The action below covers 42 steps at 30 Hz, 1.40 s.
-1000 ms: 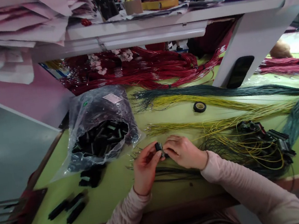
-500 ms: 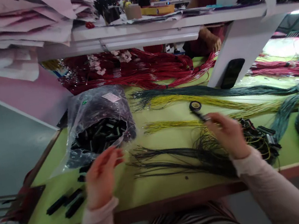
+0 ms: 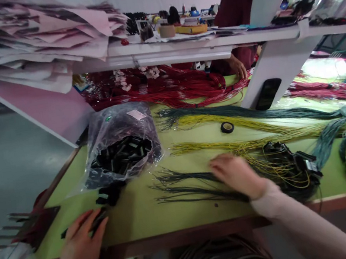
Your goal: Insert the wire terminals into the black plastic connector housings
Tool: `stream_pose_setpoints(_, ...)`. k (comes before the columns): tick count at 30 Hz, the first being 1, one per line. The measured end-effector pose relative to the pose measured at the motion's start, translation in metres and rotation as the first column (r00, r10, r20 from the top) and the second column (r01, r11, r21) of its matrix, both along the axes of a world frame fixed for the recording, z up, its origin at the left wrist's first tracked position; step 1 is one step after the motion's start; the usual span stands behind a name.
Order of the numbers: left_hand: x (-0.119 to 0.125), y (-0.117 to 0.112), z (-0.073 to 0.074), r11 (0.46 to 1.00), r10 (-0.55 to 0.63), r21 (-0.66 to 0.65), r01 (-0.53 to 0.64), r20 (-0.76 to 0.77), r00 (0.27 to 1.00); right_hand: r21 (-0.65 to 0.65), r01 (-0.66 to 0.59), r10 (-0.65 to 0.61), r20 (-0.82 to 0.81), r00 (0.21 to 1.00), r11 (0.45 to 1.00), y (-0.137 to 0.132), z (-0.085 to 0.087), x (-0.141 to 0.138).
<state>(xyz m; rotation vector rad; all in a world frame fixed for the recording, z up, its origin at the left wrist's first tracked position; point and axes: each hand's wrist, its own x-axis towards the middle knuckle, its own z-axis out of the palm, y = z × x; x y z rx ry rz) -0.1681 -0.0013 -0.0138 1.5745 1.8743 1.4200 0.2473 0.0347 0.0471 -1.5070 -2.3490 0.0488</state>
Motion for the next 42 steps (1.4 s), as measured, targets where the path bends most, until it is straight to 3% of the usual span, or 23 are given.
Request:
stream_pose_setpoints(1,0.003,-0.002,0.001,0.997,0.065,-0.03,-0.064,0.006,0.998,-0.076,-0.113,0.114,0.006,0.993,0.991,0.013,-0.011,-0.028)
stream_pose_setpoints(3,0.01,-0.006,0.005,0.98,0.174,-0.119,-0.162,0.104,0.979,-0.141,-0.151,0.157,0.028,0.987,0.978,0.034,-0.033,-0.069)
stream_pose_setpoints(6,0.028,-0.006,0.011,0.971,0.184,-0.224,-0.084,0.474,0.861,-0.159,-0.135,0.14,0.021,0.99,0.978,0.051,-0.05,-0.092)
stream_pose_setpoints(7,0.037,-0.003,0.013,0.969,0.18,-0.244,-0.025,0.641,0.746,-0.16,-0.132,0.135,0.008,0.991,0.978,0.053,-0.051,-0.093)
stream_pose_setpoints(9,0.056,0.005,0.02,0.957,0.21,-0.275,0.096,0.878,0.43,-0.16,-0.128,0.126,-0.024,0.992,0.979,0.056,-0.05,-0.088)
stream_pose_setpoints(11,0.078,0.015,0.027,0.945,0.247,-0.278,0.171,0.952,0.181,-0.158,-0.123,0.117,-0.051,0.992,0.98,0.056,-0.046,-0.081)
stream_pose_setpoints(12,0.09,0.02,0.031,0.94,0.245,-0.264,0.215,0.963,0.11,-0.152,-0.125,0.114,-0.077,0.99,0.98,0.056,-0.045,-0.079)
stream_pose_setpoints(14,0.11,0.028,0.035,0.924,0.216,-0.217,0.316,0.976,0.04,-0.108,-0.136,0.115,-0.179,0.977,0.985,0.054,-0.043,-0.074)
stream_pose_setpoints(18,0.138,0.039,0.033,0.879,0.089,-0.093,0.467,0.996,0.029,-0.009,-0.146,0.121,-0.515,0.849,0.989,0.048,-0.039,-0.071)
stream_pose_setpoints(21,0.149,0.043,0.028,0.876,-0.05,0.002,0.483,0.995,0.087,-0.139,-0.192,0.04,-0.7,0.713,0.971,0.044,-0.03,-0.076)
stream_pose_setpoints(25,0.156,0.052,0.027,0.84,-0.131,0.054,0.539,0.986,0.105,-0.248,-0.344,-0.013,-0.828,0.561,0.906,0.046,-0.009,-0.088)
stream_pose_setpoints(30,0.164,0.069,0.033,0.805,-0.215,0.126,0.58,0.973,0.086,-0.176,-0.425,0.042,-0.889,0.456,0.888,0.049,0.01,-0.094)
stream_pose_setpoints(33,0.169,0.075,0.034,0.797,-0.247,0.173,0.579,0.968,0.051,-0.199,-0.45,-0.001,-0.915,0.403,0.871,0.048,0.004,-0.092)
stream_pose_setpoints(35,0.172,0.075,0.032,0.798,-0.278,0.198,0.569,0.959,0.056,-0.27,-0.479,-0.109,-0.935,0.336,0.835,0.047,-0.004,-0.091)
stream_pose_setpoints(39,0.174,0.071,0.022,0.821,-0.358,0.243,0.517,0.924,0.134,-0.4,-0.561,-0.362,-0.914,0.183,0.725,0.048,-0.018,-0.093)
stream_pose_setpoints(42,0.172,0.068,0.015,0.822,-0.36,0.216,0.528,0.914,0.186,-0.405,-0.584,-0.395,-0.906,0.152,0.704,0.049,-0.023,-0.096)
